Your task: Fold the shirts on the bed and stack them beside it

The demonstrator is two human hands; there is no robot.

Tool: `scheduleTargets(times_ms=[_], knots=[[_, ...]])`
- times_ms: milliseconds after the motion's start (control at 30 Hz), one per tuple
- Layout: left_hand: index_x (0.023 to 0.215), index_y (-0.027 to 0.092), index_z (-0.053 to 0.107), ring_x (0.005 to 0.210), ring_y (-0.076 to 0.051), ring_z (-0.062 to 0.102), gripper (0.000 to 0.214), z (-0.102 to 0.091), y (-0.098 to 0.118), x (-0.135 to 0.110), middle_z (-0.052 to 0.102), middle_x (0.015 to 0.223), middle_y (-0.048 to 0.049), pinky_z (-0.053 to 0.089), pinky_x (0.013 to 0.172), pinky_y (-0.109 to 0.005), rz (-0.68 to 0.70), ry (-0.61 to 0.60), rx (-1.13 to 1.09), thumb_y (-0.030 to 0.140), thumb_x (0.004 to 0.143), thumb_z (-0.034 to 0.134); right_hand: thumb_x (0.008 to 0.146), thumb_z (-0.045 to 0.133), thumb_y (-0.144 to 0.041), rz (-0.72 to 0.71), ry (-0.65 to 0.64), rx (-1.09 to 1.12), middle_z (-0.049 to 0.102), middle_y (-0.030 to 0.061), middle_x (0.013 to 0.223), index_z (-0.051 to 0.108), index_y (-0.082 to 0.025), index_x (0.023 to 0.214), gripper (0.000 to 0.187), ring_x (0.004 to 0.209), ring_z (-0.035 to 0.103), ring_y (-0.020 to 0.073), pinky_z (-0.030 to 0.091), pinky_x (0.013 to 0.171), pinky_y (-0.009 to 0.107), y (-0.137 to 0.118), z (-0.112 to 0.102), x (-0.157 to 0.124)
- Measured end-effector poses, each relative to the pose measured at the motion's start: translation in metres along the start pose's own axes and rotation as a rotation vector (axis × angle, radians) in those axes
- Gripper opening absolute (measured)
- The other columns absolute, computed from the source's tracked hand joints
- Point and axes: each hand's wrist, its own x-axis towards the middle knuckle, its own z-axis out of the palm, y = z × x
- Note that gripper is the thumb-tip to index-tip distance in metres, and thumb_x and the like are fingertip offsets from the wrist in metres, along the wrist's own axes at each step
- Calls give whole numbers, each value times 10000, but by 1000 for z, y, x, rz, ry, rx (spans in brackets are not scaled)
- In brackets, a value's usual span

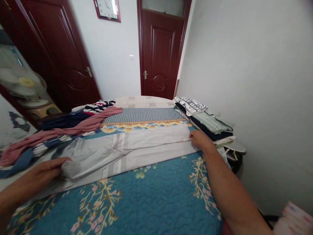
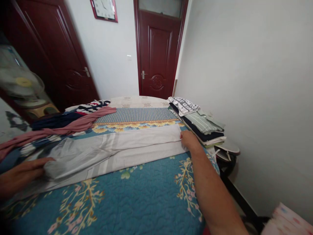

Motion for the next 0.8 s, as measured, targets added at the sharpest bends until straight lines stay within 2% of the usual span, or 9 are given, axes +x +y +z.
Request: scheduleTargets(times_ms=[100, 233, 267, 300, 367, 433, 500, 667, 800], knots=[[808, 411, 793, 965, -292, 733, 375, -3, 19, -10, 812, 870, 151, 559, 1030, -523, 41, 0, 50, 720, 750, 587, 903, 585, -109, 41, -9, 12, 795, 110, 1056, 797, -163, 989, 236, 964, 699, 185, 476, 880, 257, -3, -7, -5], [828, 310, 817, 971, -317, 744, 246, 11, 86, -27, 830, 959, -33, 559, 1009, -454, 172, 141, 104, 436, 784, 611, 942, 470, -151, 99, 41, -7, 785, 195, 1037, 782, -128, 1040, 328, 897, 732, 267, 524, 817, 366, -3, -10, -4], [898, 290, 830, 1018, -321, 742, 266, 18, 101, -25, 829, 1025, -66, 546, 1034, -444, 226, 168, 128, 383, 812, 596, 939, 459, -163, 108, 92, -7, 778, 215, 1093, 771, -127, 1108, 357, 934, 737, 293, 535, 841, 398, -4, -6, -1], [975, 273, 836, 1058, -322, 738, 301, 26, 113, -20, 823, 1083, -91, 534, 1054, -441, 265, 175, 166, 339, 841, 575, 934, 458, -179, 75, 225, 3, 771, 219, 1144, 764, -129, 1139, 372, 995, 736, 311, 543, 897, 423, -5, -1, 3], [1133, 257, 820, 1139, -313, 718, 374, 43, 127, -3, 800, 1194, -111, 514, 1089, -433, 310, 189, 224, 265, 891, 536, 935, 451, -221, -110, 396, 32, 741, 231, 1253, 739, -120, 1217, 415, 1163, 698, 343, 522, 1050, 474, -12, 14, 12], [1280, 238, 772, 1247, -303, 676, 438, 59, 129, 17, 737, 1357, -130, 486, 1132, -425, 313, 192, 299, 219, 934, 504, 950, 448, -279, -294, 471, 70, 704, 226, 1349, 701, -129, 1311, 465, 1298, 637, 355, 475, 1157, 517, -24, 32, 18], [1401, 199, 698, 1370, -324, 597, 469, 71, 121, 36, 646, 1490, -174, 424, 1190, -460, 238, 241, 399, 246, 971, 515, 970, 446, -344, -380, 459, 94, 682, 214, 1401, 667, -147, 1378, 504, 1357, 603, 361, 467, 1179, 558, -35, 51, 21], [1488, 122, 595, 1486, -448, 457, 599, 79, 83, 68, 552, 1551, -295, 303, 1200, -658, -51, 352, 479, 502, 1048, 451, 1030, 370, -458, -364, 328, 9, 688, 202, 1418, 684, -136, 1384, 572, 1360, 623, 362, 481, 1182, 552, -37, 87, 29], [1502, 71, 574, 1515, -446, 433, 662, 71, 58, 78, 518, 1583, -310, 295, 1221, -617, -93, 356, 478, 533, 1056, 408, 1055, 315, -513, -332, 314, -43, 647, 198, 1486, 658, -124, 1443, 648, 1402, 600, 361, 453, 1215, 539, -26, 97, 36]])
